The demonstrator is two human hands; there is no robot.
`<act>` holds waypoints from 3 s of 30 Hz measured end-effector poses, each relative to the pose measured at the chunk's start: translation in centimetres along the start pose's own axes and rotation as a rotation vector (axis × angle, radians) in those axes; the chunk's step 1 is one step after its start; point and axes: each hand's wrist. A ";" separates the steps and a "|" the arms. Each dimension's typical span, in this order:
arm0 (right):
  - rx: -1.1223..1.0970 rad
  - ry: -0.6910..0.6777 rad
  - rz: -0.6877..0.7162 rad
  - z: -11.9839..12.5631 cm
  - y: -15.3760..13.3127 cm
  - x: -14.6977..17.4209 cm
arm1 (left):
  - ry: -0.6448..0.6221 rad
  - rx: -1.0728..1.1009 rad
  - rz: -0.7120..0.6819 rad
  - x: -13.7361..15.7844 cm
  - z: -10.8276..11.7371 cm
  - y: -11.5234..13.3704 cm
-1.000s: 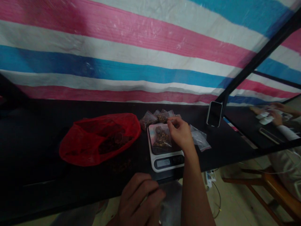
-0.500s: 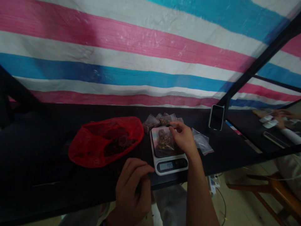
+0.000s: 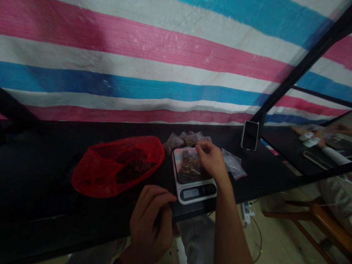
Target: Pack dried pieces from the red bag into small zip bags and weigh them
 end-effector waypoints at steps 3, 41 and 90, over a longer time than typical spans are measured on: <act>0.004 -0.009 -0.013 0.1 -0.3 0.1 | 0.001 0.005 -0.001 0.0 0.0 0.1; -0.271 -0.334 0.239 -4.7 -14.0 5.3 | 0.656 0.879 1.187 -0.4 -0.4 -2.1; -0.237 -0.399 0.267 -6.3 -13.6 5.9 | 0.501 0.858 1.284 -0.9 3.1 -1.9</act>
Point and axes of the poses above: each hand's wrist, its own x-axis away from the middle knuckle, its own z-axis out of the back of the hand, y = z × x, and after that the axes turned 14 degrees about x, right-handed
